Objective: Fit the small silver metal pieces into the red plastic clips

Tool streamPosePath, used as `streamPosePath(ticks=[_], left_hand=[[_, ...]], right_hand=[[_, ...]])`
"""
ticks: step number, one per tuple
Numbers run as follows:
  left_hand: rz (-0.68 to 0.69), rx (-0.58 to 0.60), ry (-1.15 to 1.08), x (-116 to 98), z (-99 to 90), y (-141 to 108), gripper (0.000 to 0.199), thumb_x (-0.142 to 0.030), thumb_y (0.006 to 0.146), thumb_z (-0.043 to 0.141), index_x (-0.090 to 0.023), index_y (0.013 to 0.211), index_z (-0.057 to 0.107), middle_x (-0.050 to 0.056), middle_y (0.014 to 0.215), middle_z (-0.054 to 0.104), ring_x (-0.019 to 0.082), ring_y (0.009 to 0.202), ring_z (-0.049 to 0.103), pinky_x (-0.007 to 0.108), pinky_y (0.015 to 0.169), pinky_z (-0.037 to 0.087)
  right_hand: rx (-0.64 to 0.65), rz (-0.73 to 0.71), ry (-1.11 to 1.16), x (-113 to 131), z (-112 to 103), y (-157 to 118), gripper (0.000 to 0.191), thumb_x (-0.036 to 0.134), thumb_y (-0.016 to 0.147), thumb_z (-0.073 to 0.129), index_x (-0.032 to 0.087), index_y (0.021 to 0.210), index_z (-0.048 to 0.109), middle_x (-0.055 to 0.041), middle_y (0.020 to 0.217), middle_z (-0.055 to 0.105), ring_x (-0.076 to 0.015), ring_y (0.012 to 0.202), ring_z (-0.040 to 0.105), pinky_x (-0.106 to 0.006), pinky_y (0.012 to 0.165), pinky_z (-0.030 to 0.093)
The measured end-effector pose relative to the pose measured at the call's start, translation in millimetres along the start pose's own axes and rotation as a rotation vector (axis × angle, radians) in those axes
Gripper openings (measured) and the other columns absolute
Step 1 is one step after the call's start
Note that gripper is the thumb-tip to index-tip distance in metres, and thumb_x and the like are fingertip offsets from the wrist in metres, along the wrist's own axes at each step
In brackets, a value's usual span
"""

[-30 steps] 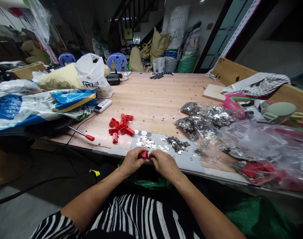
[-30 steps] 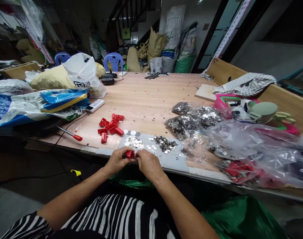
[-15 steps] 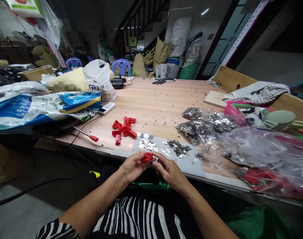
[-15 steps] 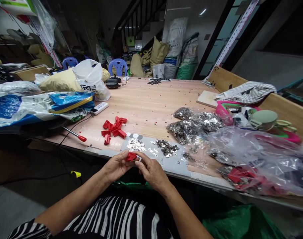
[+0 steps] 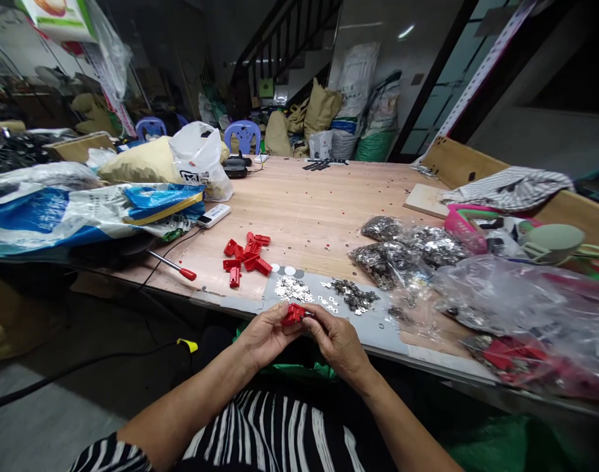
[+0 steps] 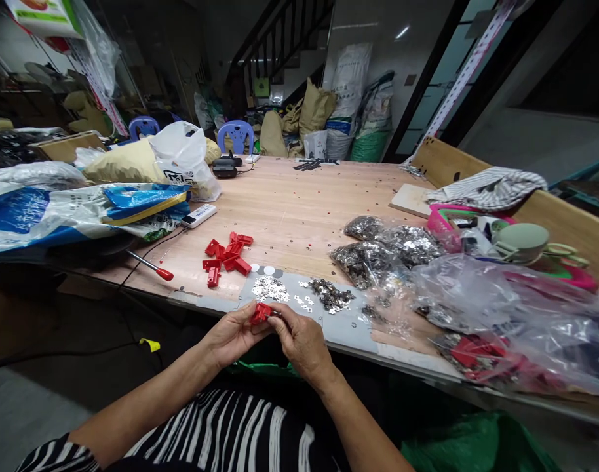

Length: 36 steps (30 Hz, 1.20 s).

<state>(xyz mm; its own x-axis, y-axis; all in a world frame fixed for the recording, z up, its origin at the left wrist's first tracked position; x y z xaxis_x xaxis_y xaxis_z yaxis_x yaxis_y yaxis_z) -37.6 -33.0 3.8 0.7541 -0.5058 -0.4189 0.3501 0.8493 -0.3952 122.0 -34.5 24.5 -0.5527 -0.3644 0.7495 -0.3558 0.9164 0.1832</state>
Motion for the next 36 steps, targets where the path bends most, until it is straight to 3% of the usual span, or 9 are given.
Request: streamPosePath(ticks=[2,7,12,18,23,26,30,34,36], left_hand=[[-0.02,0.001,-0.01,1.8,0.8,-0.2,0.009,-0.017,0.088,0.057,-0.009,0.085,0.062,0.008,0.084,0.07,0.017,0.078,0.07,0.039,0.097,0.048],[-0.058,0.032,-0.051,6.7,0.8,-0.7,0.009,-0.018,0.085,0.061,-0.009,0.083,0.062,0.01,0.086,0.071,0.022,0.087,0.07,0.043,0.1,0.046],[-0.058,-0.033,-0.022,10.4,-5.1,0.9,0.01,-0.02,0.084,0.063,-0.01,0.083,0.062,0.008,0.083,0.07,0.016,0.078,0.068,0.034,0.091,0.049],[-0.069,-0.021,0.055,23.1,-17.8,-10.2,0.016,-0.025,0.076,0.072,-0.017,0.078,0.059,0.001,0.08,0.067,0.014,0.077,0.064,0.034,0.086,0.048],[0.006,-0.016,0.406,24.7,-30.1,-15.4,0.024,-0.028,0.069,0.077,-0.015,0.071,0.057,0.002,0.08,0.066,0.013,0.076,0.062,0.028,0.079,0.046],[0.169,-0.017,0.816,23.0,-40.9,-11.2,0.018,-0.025,0.067,0.076,-0.015,0.074,0.063,0.004,0.082,0.067,0.016,0.077,0.06,0.028,0.076,0.044],[0.3,-0.003,1.28,18.4,-50.7,-7.8,0.02,-0.021,0.066,0.073,-0.02,0.086,0.071,0.005,0.093,0.069,0.022,0.092,0.06,0.032,0.085,0.043],[0.334,0.015,1.319,-1.5,-47.0,-8.1,0.016,-0.026,0.073,0.068,-0.02,0.088,0.07,0.004,0.088,0.07,0.02,0.086,0.063,0.031,0.079,0.047],[0.43,-0.026,1.281,-20.5,-44.6,-6.7,0.016,-0.029,0.077,0.064,-0.018,0.089,0.067,0.003,0.082,0.069,0.017,0.075,0.063,0.028,0.072,0.049]], right_hand=[[-0.039,0.004,0.014,-0.7,2.3,0.3,0.029,0.034,0.094,0.043,0.025,0.112,0.062,-0.0031,0.105,0.071,-0.0179,0.088,0.067,-0.025,0.077,0.048],[-0.056,0.053,0.171,-4.6,4.9,3.2,0.039,0.042,0.096,0.034,0.019,0.092,0.065,-0.0003,0.067,0.062,-0.0134,0.06,0.056,-0.022,0.058,0.044],[0.029,0.061,0.169,-5.8,6.5,-0.9,0.032,0.046,0.09,0.048,0.021,0.104,0.061,0.0022,0.068,0.059,-0.0129,0.06,0.053,-0.022,0.056,0.042],[-0.021,-0.021,-0.127,-12.8,17.5,-18.1,0.029,0.038,0.091,0.048,0.02,0.111,0.058,-0.0023,0.075,0.065,-0.0157,0.065,0.059,-0.026,0.065,0.045],[0.054,-0.011,-0.167,-23.1,9.8,-24.4,0.035,0.042,0.088,0.054,0.023,0.118,0.056,0.0,0.077,0.066,-0.0155,0.068,0.062,-0.025,0.068,0.047],[-0.057,0.111,-0.236,-33.1,-5.6,-18.8,0.028,0.039,0.089,0.053,0.023,0.111,0.057,-0.0008,0.081,0.067,-0.0164,0.071,0.064,-0.027,0.069,0.048],[-0.196,0.247,-0.51,-45.3,-21.2,-8.6,0.018,0.029,0.089,0.049,0.021,0.102,0.058,-0.0051,0.096,0.069,-0.0199,0.083,0.065,-0.029,0.067,0.047],[-0.151,0.271,-0.659,-51.3,-22.2,-2.6,0.013,0.029,0.089,0.048,0.023,0.094,0.059,-0.0033,0.097,0.068,-0.0191,0.079,0.065,-0.027,0.06,0.043],[-0.129,0.272,-0.676,-53.7,-20.3,-0.9,0.012,0.029,0.089,0.047,0.023,0.091,0.059,-0.0022,0.094,0.068,-0.0188,0.078,0.065,-0.027,0.059,0.042]])
Point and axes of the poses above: each hand's wrist, its own y-axis towards the middle knuckle, its own z-axis out of the palm, x = y × z, the point moved 1 cm from there along y, towards the middle knuckle
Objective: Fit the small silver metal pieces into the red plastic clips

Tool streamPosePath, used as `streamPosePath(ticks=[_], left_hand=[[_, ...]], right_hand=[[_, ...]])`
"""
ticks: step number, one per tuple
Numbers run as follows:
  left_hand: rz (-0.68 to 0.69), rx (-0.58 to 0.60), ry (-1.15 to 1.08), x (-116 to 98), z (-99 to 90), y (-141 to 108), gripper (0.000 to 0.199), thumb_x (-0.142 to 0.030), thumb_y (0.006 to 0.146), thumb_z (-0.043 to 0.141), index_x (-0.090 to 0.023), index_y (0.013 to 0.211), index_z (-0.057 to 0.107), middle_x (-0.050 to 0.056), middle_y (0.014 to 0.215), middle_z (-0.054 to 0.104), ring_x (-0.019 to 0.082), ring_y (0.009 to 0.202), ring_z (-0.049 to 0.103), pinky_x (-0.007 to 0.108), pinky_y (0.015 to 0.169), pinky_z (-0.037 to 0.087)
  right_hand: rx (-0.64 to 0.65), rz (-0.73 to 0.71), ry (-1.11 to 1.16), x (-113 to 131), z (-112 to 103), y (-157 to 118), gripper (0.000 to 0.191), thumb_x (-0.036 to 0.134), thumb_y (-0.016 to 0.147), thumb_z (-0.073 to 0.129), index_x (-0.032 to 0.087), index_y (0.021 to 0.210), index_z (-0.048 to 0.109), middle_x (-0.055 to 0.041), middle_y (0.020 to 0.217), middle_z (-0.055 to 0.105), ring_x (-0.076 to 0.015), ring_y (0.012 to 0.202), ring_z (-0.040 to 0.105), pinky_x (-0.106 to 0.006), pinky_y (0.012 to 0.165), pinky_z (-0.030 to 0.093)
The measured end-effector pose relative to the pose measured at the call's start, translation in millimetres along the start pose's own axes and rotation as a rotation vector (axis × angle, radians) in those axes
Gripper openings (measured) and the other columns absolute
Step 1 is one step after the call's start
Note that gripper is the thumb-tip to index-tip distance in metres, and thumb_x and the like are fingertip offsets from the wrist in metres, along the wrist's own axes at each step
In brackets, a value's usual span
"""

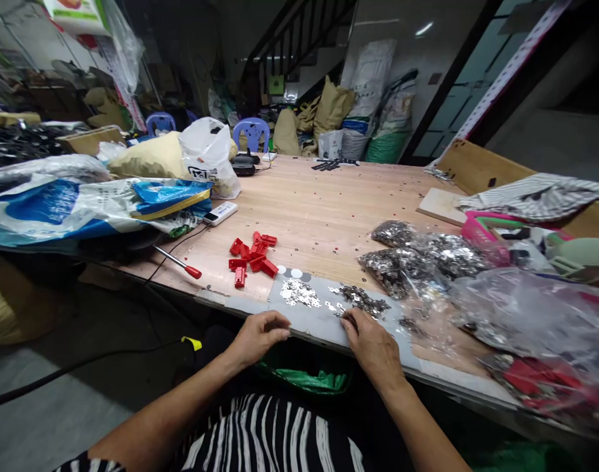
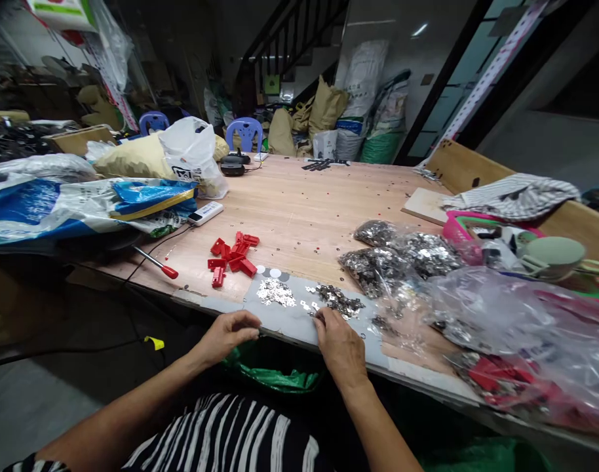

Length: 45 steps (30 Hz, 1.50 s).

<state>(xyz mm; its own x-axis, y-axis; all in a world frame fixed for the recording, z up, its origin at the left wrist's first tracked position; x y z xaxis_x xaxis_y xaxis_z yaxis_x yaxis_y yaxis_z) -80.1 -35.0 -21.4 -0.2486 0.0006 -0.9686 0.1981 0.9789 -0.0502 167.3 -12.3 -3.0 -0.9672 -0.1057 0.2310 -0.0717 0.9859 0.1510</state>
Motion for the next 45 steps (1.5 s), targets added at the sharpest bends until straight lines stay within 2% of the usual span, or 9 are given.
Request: streamPosePath(ticks=[5,9,13,17,20,23,27,33,45], left_hand=[[0.23,-0.637,0.475,0.8,-53.1,26.7,0.017,-0.027,0.081,0.062,-0.019,0.096,0.058,0.004,0.084,0.061,0.019,0.076,0.059,0.033,0.076,0.048],[0.224,-0.785,0.81,17.7,-76.3,46.8,0.041,-0.034,0.076,0.069,-0.014,0.107,0.053,0.014,0.102,0.058,0.029,0.097,0.054,0.043,0.088,0.044],[0.152,-0.731,0.882,26.8,-81.4,55.8,0.033,-0.024,0.077,0.064,-0.016,0.107,0.054,0.013,0.099,0.062,0.028,0.091,0.056,0.042,0.085,0.043],[0.142,-0.717,0.628,20.2,-80.0,49.6,0.029,-0.015,0.076,0.062,-0.019,0.104,0.056,0.01,0.095,0.065,0.026,0.09,0.059,0.04,0.085,0.043],[0.054,-0.6,0.051,9.5,-73.8,40.0,0.033,-0.022,0.075,0.067,-0.021,0.106,0.054,0.004,0.087,0.066,0.02,0.081,0.062,0.035,0.078,0.047],[-0.076,-0.288,-0.664,-5.3,-59.7,30.2,0.047,-0.026,0.074,0.072,-0.023,0.115,0.049,0.001,0.086,0.066,0.013,0.072,0.064,0.029,0.073,0.049],[-0.157,0.001,-1.08,-25.1,-37.8,18.2,0.052,-0.019,0.075,0.072,-0.024,0.122,0.05,0.003,0.097,0.066,0.014,0.08,0.068,0.029,0.079,0.052],[-0.125,0.18,-1.14,-36.7,-15.6,11.4,0.051,-0.014,0.076,0.071,-0.019,0.123,0.053,0.005,0.089,0.068,0.02,0.084,0.07,0.032,0.081,0.054],[-0.156,0.235,-1.206,-34.1,-2.7,5.9,0.051,-0.014,0.071,0.076,-0.017,0.117,0.054,0.004,0.087,0.07,0.021,0.084,0.071,0.035,0.084,0.054]], right_hand=[[0.018,0.005,0.027,-4.3,7.2,4.1,0.017,0.033,0.091,0.044,0.025,0.091,0.058,-0.0015,0.096,0.068,-0.0203,0.079,0.065,-0.029,0.06,0.044],[-0.014,-0.017,0.091,-10.0,9.5,5.1,0.021,0.038,0.09,0.041,0.025,0.09,0.058,-0.0026,0.097,0.068,-0.0217,0.079,0.066,-0.032,0.063,0.047],[-0.034,-0.002,0.211,-15.0,9.5,3.4,0.024,0.043,0.088,0.041,0.026,0.092,0.057,-0.004,0.092,0.07,-0.0242,0.078,0.067,-0.032,0.062,0.048],[-0.02,0.057,0.369,-17.0,8.0,1.4,0.024,0.046,0.085,0.045,0.027,0.092,0.057,-0.0039,0.088,0.072,-0.0243,0.075,0.068,-0.031,0.061,0.048],[-0.034,0.05,0.507,-12.3,3.8,0.4,0.027,0.049,0.084,0.049,0.025,0.089,0.06,-0.0047,0.087,0.072,-0.0213,0.073,0.068,-0.028,0.062,0.049],[-0.023,0.018,0.651,0.3,-1.5,-0.6,0.032,0.052,0.082,0.054,0.022,0.089,0.063,-0.0053,0.085,0.072,-0.0182,0.07,0.065,-0.024,0.06,0.048],[0.017,-0.04,0.812,24.4,-7.8,-3.4,0.03,0.049,0.083,0.057,0.021,0.09,0.065,-0.0048,0.085,0.071,-0.0167,0.071,0.063,-0.023,0.061,0.048],[0.015,-0.115,0.893,49.2,-23.3,-10.7,0.024,0.043,0.084,0.058,0.021,0.091,0.065,-0.0039,0.084,0.071,-0.0155,0.067,0.062,-0.023,0.06,0.049],[-0.073,-0.19,0.944,62.1,-46.2,-17.0,0.017,0.035,0.085,0.06,0.02,0.09,0.065,-0.0042,0.082,0.072,-0.0157,0.07,0.067,-0.022,0.064,0.053]])
Point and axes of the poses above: each hand's wrist, its own y-axis towards the middle knuckle, its own z-axis out of the palm, x = y × z, the point moved 1 cm from there along y, towards the middle knuckle
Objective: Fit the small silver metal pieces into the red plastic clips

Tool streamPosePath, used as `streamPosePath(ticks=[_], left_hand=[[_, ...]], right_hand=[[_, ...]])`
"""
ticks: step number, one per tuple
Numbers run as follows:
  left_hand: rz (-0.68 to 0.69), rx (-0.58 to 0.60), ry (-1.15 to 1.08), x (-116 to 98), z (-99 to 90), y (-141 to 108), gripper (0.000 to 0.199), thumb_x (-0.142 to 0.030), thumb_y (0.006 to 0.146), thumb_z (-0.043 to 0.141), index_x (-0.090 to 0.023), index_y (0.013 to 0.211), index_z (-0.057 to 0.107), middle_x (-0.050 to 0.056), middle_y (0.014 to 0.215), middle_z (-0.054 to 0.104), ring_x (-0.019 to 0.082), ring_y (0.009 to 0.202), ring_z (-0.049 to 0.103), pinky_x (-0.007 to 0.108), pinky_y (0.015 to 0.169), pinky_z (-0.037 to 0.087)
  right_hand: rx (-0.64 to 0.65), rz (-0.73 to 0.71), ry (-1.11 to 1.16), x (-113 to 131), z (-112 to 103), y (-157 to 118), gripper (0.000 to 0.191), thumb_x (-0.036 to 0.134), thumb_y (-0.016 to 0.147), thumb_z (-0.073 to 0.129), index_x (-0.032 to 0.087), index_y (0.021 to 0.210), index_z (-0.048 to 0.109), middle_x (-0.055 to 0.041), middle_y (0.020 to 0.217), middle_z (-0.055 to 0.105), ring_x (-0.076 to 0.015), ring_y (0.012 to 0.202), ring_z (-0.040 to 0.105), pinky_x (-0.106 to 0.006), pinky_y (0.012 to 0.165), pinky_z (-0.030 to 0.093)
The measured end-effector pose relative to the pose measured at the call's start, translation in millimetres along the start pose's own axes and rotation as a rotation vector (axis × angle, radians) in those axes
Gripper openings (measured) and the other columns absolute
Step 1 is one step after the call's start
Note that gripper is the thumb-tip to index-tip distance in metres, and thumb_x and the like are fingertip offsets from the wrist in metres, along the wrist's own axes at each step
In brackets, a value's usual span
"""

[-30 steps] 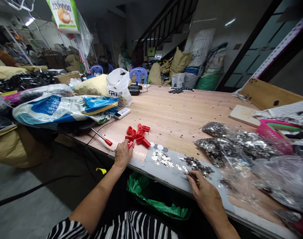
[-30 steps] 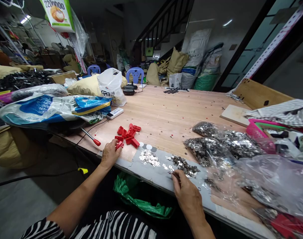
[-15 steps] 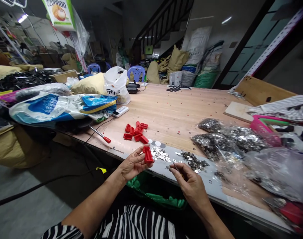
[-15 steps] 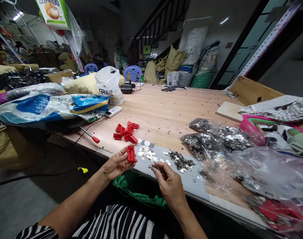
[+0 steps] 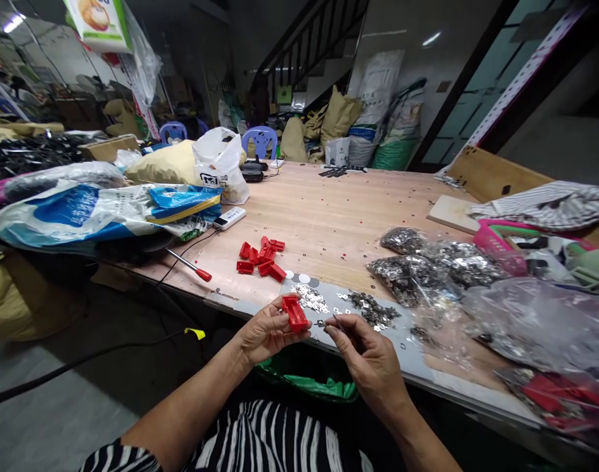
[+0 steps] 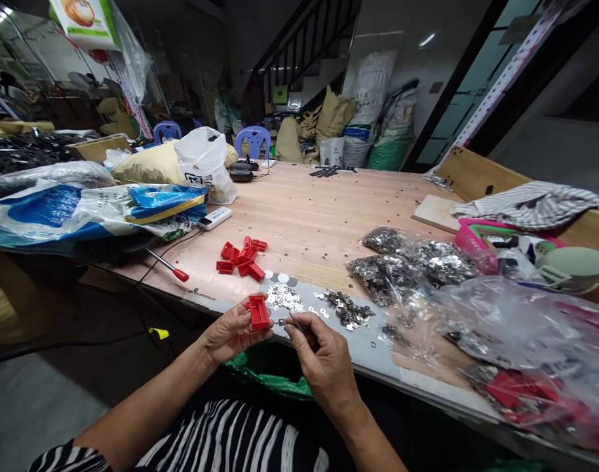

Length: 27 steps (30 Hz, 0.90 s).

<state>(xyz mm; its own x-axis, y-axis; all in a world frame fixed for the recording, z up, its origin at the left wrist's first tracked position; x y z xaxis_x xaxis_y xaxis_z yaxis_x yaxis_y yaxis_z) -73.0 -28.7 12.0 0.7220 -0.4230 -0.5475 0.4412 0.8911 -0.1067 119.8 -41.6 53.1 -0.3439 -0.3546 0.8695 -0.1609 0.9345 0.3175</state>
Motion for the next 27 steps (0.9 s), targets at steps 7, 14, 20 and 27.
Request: streamPosePath(ticks=[7,14,20,27], left_hand=[[-0.026,-0.003,-0.013,5.7,0.5,-0.7,0.047,-0.013,0.074,0.073,-0.017,0.117,0.054,0.005,0.087,0.07,0.021,0.084,0.071,0.034,0.084,0.054],[-0.092,0.015,0.008,3.5,4.5,-2.9,0.047,-0.017,0.082,0.065,-0.021,0.126,0.05,0.004,0.086,0.068,0.018,0.077,0.071,0.031,0.076,0.056],[-0.208,-0.008,0.016,9.7,4.6,-4.8,0.032,-0.027,0.087,0.059,-0.015,0.117,0.056,0.007,0.083,0.068,0.015,0.068,0.069,0.027,0.067,0.057],[-0.248,-0.047,0.054,13.2,8.9,-6.2,0.024,-0.03,0.089,0.055,-0.012,0.103,0.059,0.009,0.077,0.069,0.015,0.062,0.068,0.027,0.06,0.058]], right_hand=[[-0.002,-0.012,-0.002,3.8,0.3,-2.6,0.014,0.033,0.086,0.06,0.021,0.09,0.064,-0.0027,0.08,0.071,-0.0137,0.066,0.064,-0.02,0.061,0.052],[-0.01,-0.058,-0.06,1.0,-0.1,0.9,0.011,0.03,0.086,0.06,0.022,0.09,0.065,-0.0014,0.081,0.07,-0.0122,0.061,0.06,-0.021,0.056,0.047],[0.042,-0.145,-0.13,-3.7,0.7,7.7,0.008,0.025,0.087,0.058,0.022,0.09,0.064,-0.0021,0.085,0.069,-0.0144,0.072,0.064,-0.024,0.065,0.049],[0.208,-0.24,-0.223,-3.3,1.2,8.5,0.015,0.019,0.089,0.05,0.022,0.096,0.063,-0.0039,0.085,0.067,-0.0166,0.078,0.063,-0.028,0.072,0.05]])
Point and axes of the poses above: each hand's wrist, its own y-axis towards the middle knuckle, its own z-axis out of the palm, x = y × z, the point moved 1 cm from there along y, towards the middle knuckle
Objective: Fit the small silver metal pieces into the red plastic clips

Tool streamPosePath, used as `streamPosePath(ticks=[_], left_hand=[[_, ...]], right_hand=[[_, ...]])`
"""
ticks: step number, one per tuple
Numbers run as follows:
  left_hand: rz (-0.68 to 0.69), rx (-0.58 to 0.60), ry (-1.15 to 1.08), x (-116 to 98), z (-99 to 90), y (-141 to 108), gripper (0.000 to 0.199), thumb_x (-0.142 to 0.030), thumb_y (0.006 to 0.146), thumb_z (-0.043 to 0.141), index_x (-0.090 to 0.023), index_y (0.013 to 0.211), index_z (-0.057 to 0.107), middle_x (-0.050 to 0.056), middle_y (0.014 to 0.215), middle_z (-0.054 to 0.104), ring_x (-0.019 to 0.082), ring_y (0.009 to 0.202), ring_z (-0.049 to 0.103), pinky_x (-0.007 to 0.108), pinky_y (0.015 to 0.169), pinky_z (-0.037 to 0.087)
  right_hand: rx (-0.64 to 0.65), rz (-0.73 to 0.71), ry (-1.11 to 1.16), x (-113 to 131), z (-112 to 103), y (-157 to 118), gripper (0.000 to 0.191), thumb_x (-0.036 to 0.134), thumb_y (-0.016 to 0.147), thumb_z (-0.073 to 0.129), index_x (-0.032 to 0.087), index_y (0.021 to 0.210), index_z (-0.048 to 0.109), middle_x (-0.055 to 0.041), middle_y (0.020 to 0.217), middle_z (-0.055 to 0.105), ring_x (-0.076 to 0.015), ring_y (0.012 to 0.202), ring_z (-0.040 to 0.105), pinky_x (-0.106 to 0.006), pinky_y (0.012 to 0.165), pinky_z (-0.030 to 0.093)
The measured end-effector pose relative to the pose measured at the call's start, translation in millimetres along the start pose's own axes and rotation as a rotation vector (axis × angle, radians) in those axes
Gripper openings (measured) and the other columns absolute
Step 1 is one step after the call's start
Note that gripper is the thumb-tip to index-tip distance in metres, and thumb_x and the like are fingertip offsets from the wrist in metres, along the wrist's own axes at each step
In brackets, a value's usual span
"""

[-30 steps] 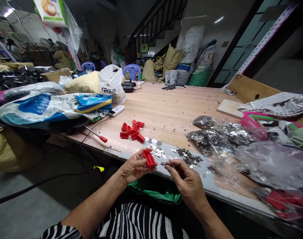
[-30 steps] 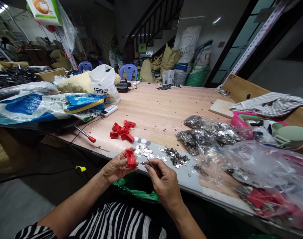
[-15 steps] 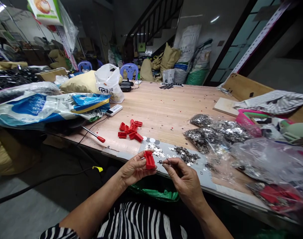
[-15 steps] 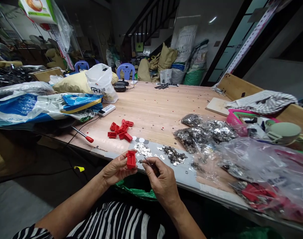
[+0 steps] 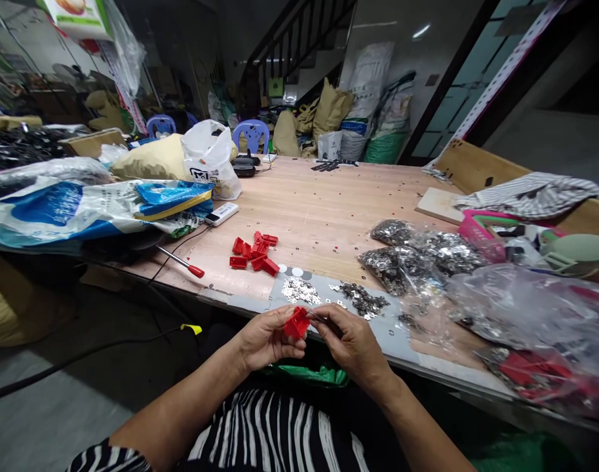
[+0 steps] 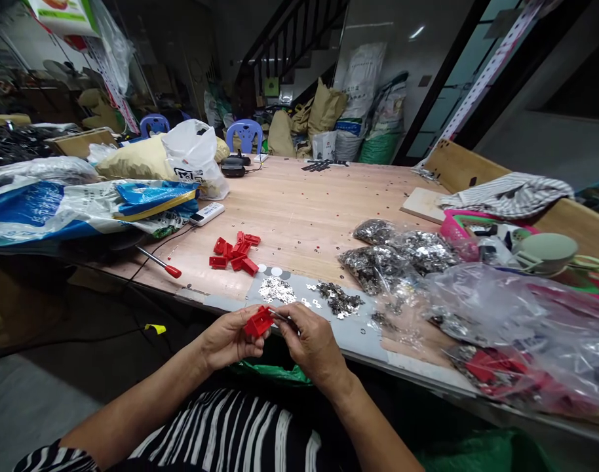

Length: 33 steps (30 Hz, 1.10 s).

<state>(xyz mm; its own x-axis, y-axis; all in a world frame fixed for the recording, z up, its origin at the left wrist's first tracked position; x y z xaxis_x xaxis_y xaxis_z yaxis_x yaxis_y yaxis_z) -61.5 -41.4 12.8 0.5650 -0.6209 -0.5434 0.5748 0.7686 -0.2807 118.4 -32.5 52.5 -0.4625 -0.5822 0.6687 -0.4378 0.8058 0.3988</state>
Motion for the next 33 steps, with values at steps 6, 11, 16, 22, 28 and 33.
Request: streamPosePath(ticks=[6,11,16,22,28,33], left_hand=[[-0.025,-0.032,0.022,1.2,3.2,-0.1,0.023,-0.029,0.088,0.057,-0.011,0.102,0.059,0.007,0.07,0.066,0.015,0.057,0.066,0.026,0.055,0.058],[-0.026,0.015,-0.002,4.8,2.3,0.4,0.029,-0.027,0.085,0.061,-0.017,0.112,0.055,0.004,0.076,0.065,0.012,0.056,0.066,0.023,0.054,0.057],[-0.017,0.027,-0.012,7.6,1.4,1.6,0.024,-0.027,0.084,0.063,-0.021,0.107,0.055,0.003,0.08,0.065,0.01,0.054,0.064,0.021,0.052,0.055],[0.003,0.005,-0.025,8.0,-1.6,1.8,0.025,-0.028,0.082,0.065,-0.021,0.105,0.056,0.003,0.073,0.064,0.01,0.052,0.062,0.02,0.052,0.053],[0.019,0.003,0.02,8.9,-1.5,1.6,0.025,-0.028,0.085,0.062,-0.021,0.108,0.057,0.003,0.074,0.065,0.01,0.052,0.063,0.022,0.053,0.055],[0.043,0.009,0.029,11.6,-0.1,2.7,0.022,-0.027,0.085,0.062,-0.021,0.106,0.058,0.003,0.075,0.066,0.011,0.052,0.065,0.023,0.053,0.056]], right_hand=[[0.089,-0.043,-0.016,0.0,-5.4,0.4,0.018,0.02,0.09,0.049,0.023,0.098,0.064,-0.0058,0.089,0.068,-0.0178,0.083,0.063,-0.031,0.075,0.051],[0.131,-0.016,-0.019,-0.1,-6.8,1.4,0.017,0.021,0.09,0.05,0.022,0.096,0.066,-0.0052,0.088,0.067,-0.017,0.081,0.063,-0.03,0.074,0.05],[0.186,0.056,0.054,2.4,-5.2,2.0,0.018,0.023,0.092,0.049,0.021,0.094,0.067,-0.0041,0.085,0.066,-0.0156,0.079,0.062,-0.028,0.073,0.048],[0.198,0.158,0.26,-2.5,-7.6,-0.4,0.024,0.033,0.093,0.047,0.021,0.099,0.066,-0.0058,0.094,0.066,-0.0175,0.087,0.06,-0.03,0.08,0.047],[0.089,0.324,0.303,-17.8,-2.5,-6.2,0.021,0.039,0.088,0.054,0.019,0.089,0.06,-0.0002,0.079,0.06,-0.0133,0.07,0.053,-0.024,0.065,0.044],[0.108,0.313,0.24,-16.3,3.3,-5.6,0.023,0.04,0.087,0.054,0.02,0.076,0.054,0.0048,0.065,0.047,-0.0105,0.06,0.043,-0.022,0.058,0.037]])
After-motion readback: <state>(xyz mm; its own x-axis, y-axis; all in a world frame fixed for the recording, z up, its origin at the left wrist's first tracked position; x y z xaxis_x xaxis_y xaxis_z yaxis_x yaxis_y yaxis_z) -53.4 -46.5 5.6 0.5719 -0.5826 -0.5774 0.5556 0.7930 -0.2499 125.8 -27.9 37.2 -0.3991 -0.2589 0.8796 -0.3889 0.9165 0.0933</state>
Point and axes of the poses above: each hand's wrist, its own y-axis towards the middle knuckle, its own z-axis out of the palm, x = y × z, the point moved 1 cm from there along y, towards the middle knuckle
